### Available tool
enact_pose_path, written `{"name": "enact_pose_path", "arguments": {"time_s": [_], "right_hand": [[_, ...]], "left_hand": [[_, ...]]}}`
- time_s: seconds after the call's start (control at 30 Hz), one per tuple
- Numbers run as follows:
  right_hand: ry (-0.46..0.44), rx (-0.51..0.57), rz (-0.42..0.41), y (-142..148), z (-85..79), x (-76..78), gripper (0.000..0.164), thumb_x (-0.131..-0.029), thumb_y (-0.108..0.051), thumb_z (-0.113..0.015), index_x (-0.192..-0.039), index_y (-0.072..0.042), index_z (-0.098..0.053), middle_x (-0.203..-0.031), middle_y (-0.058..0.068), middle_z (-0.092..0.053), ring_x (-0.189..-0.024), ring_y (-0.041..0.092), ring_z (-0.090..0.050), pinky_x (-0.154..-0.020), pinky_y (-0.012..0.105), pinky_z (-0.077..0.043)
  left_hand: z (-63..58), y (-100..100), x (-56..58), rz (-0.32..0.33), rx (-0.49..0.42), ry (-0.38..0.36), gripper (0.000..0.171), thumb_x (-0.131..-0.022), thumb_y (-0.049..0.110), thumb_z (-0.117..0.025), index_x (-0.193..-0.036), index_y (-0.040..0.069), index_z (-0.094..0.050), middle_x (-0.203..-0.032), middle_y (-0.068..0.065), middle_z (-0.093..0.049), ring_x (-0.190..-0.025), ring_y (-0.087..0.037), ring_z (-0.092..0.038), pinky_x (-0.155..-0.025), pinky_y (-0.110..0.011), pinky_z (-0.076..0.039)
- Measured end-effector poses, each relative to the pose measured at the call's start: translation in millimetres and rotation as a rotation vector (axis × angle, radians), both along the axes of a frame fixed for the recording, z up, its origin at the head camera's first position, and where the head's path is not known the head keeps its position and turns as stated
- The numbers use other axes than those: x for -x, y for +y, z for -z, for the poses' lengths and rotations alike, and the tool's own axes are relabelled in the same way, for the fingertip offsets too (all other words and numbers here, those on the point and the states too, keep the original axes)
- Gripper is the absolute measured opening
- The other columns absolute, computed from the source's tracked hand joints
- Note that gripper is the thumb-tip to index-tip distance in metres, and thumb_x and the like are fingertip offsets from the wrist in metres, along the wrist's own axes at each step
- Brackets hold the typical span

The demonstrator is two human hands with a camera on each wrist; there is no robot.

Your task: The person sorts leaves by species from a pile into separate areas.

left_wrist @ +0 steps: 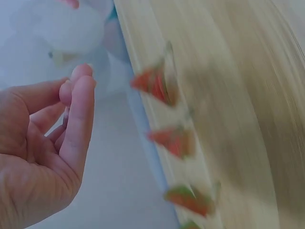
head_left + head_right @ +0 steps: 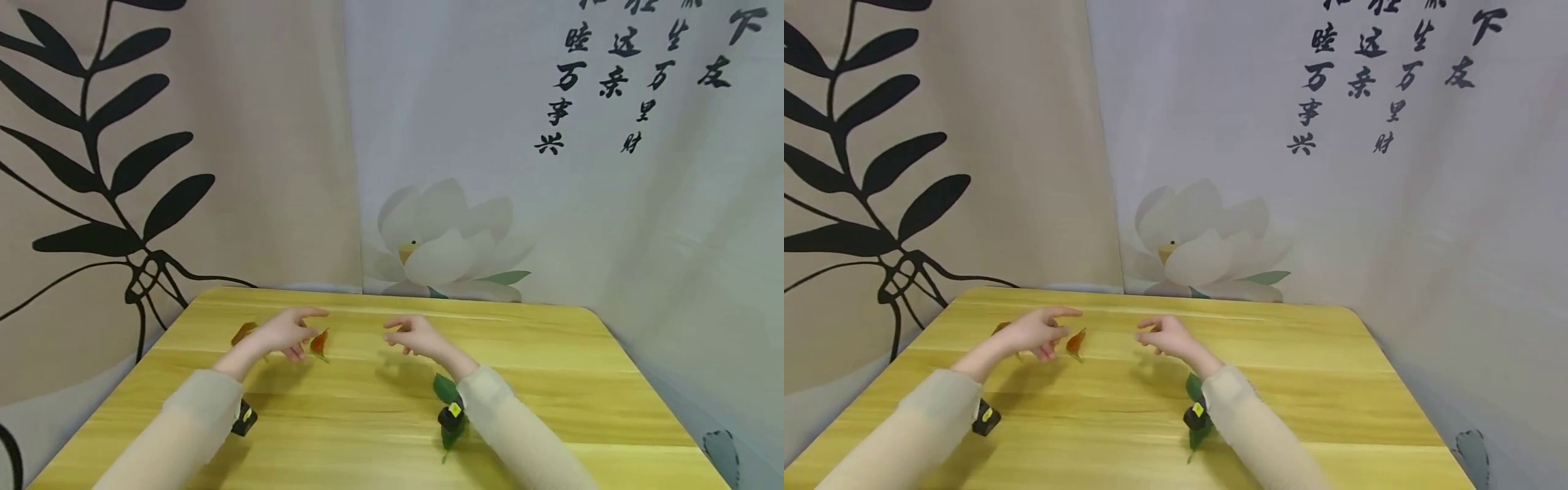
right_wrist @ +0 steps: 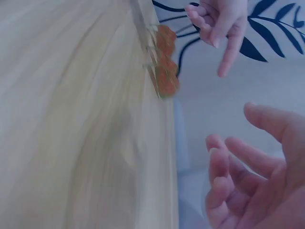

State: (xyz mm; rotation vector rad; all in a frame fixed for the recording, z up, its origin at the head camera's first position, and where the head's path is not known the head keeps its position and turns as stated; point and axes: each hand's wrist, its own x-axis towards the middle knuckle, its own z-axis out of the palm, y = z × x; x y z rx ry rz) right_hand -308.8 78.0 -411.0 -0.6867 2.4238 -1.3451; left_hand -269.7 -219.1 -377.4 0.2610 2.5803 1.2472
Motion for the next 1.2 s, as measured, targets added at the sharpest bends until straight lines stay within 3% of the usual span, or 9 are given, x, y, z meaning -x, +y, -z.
{"name": "enact_pose_path", "arguments": {"time_s": [0.27, 0.4, 0.53, 0.67, 0.87, 1.0, 1.2], "right_hand": [[0.009, -0.005, 0.071, 89.9, 3.4, -24.8, 0.035, -0.094, -0.024, -0.064, -0.122, -0.003, -0.065, -0.095, 0.014, -0.067, -0.069, 0.044, -0.055, -0.051, 0.034, -0.042], [0.001, -0.006, 0.126, 121.0, 8.5, -36.1, 0.038, -0.093, -0.023, -0.065, -0.122, 0.002, -0.063, -0.092, 0.009, -0.067, -0.066, 0.038, -0.056, -0.05, 0.032, -0.042], [-0.048, 0.028, 0.149, 144.4, 16.9, -44.5, 0.039, -0.093, -0.02, -0.067, -0.121, 0.006, -0.062, -0.089, 0.013, -0.066, -0.059, 0.025, -0.051, -0.048, 0.029, -0.038], [-0.1, 0.033, 0.155, 160.7, 27.6, -51.1, 0.04, -0.091, -0.02, -0.068, -0.12, 0.007, -0.061, -0.085, 0.017, -0.064, -0.055, 0.016, -0.045, -0.047, 0.027, -0.034], [-0.181, -0.022, 0.201, 173.8, 38.5, -63.2, 0.045, -0.086, -0.02, -0.074, -0.123, 0.001, -0.059, -0.084, 0.01, -0.059, -0.053, 0.014, -0.044, -0.044, 0.025, -0.034], [-0.192, -0.044, 0.217, 178.9, 41.2, -69.7, 0.048, -0.083, -0.016, -0.077, -0.123, 0.0, -0.058, -0.084, 0.008, -0.055, -0.054, 0.016, -0.043, -0.043, 0.025, -0.034], [-0.14, -0.094, 0.205, 184.7, 47.4, -71.1, 0.052, -0.08, -0.019, -0.081, -0.123, -0.002, -0.058, -0.075, 0.004, -0.049, -0.049, 0.011, -0.036, -0.04, 0.023, -0.033]], "left_hand": [[7.4, 59.3, -5.0, 0.171, -0.008, -0.008, 0.042, -0.097, 0.014, -0.06, -0.138, 0.007, -0.053, -0.08, -0.017, -0.058, -0.06, -0.031, -0.064, -0.054, -0.044, -0.055], [15.3, 85.6, -8.5, 0.242, -0.014, -0.018, 0.04, -0.095, 0.015, -0.063, -0.134, 0.006, -0.056, -0.078, -0.017, -0.059, -0.056, -0.024, -0.061, -0.052, -0.044, -0.055], [24.6, 109.2, -10.8, 0.294, -0.021, -0.023, 0.041, -0.094, 0.015, -0.065, -0.132, 0.004, -0.057, -0.074, -0.018, -0.06, -0.053, -0.02, -0.057, -0.051, -0.041, -0.054], [36.1, 131.7, -9.9, 0.332, -0.016, -0.007, 0.042, -0.092, 0.016, -0.067, -0.131, 0.003, -0.058, -0.074, -0.016, -0.062, -0.053, -0.019, -0.058, -0.049, -0.039, -0.053], [52.4, 168.1, -5.2, 0.357, 0.023, 0.035, 0.045, -0.088, 0.018, -0.073, -0.128, 0.003, -0.058, -0.072, -0.008, -0.059, -0.046, -0.014, -0.051, -0.043, -0.032, -0.048], [58.0, 192.9, -3.1, 0.356, 0.066, 0.044, 0.048, -0.085, 0.02, -0.076, -0.127, 0.006, -0.057, -0.069, -0.003, -0.055, -0.043, -0.013, -0.045, -0.042, -0.028, -0.045], [65.2, 221.7, 4.0, 0.384, 0.142, 0.084, 0.041, -0.084, 0.02, -0.078, -0.118, 0.011, -0.057, -0.059, 0.001, -0.054, -0.038, -0.01, -0.042, -0.039, -0.024, -0.041]]}}
